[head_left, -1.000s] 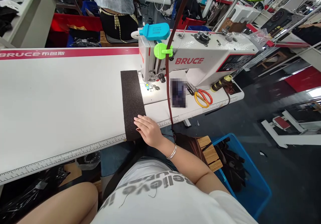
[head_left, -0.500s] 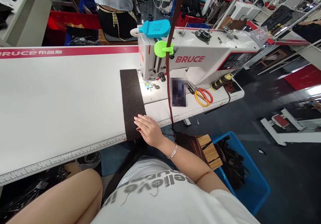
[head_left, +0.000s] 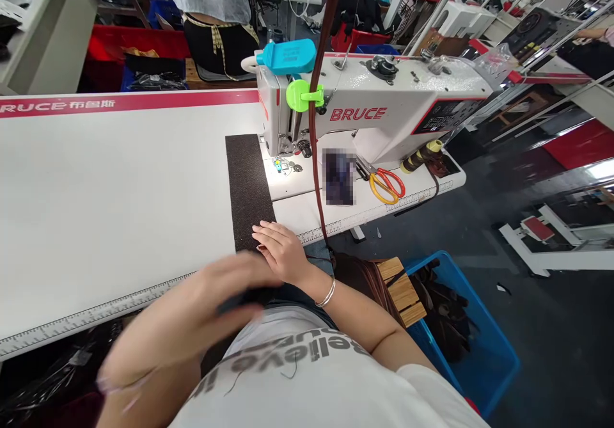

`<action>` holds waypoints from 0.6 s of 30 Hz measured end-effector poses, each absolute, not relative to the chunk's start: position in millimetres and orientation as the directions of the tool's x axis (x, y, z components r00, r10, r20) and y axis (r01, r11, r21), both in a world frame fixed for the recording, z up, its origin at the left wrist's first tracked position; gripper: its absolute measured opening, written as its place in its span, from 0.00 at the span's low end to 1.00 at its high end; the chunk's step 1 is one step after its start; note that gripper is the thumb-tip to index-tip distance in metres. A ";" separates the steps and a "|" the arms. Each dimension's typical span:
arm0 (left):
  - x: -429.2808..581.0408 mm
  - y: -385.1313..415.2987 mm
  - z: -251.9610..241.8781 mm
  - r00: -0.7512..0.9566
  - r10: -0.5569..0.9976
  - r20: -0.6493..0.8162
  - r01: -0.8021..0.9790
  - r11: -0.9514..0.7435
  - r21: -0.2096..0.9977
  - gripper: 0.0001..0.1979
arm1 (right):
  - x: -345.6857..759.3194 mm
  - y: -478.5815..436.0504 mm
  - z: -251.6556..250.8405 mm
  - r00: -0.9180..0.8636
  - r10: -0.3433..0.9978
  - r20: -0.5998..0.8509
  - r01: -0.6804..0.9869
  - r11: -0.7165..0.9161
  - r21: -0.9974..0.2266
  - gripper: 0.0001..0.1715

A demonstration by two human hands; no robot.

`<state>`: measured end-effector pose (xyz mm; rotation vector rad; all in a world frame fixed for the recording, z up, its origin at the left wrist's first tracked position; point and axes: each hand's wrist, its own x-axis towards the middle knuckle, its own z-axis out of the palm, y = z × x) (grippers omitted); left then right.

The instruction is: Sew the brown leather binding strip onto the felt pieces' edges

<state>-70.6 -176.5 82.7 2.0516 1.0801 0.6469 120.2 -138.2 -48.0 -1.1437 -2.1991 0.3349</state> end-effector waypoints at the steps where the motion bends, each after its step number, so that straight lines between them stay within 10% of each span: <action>1: -57.5 -160.8 72.9 0.561 0.824 0.080 0.515 -0.424 0.745 0.11 | 120.3 -138.1 -49.5 -0.421 0.810 0.409 0.645 0.584 -0.493 0.19; 18: -47.5 -128.4 -0.3 0.397 0.870 0.293 0.398 -0.451 0.799 0.05 | 121.6 -138.3 -44.4 -0.415 0.814 0.406 0.614 0.580 -0.535 0.22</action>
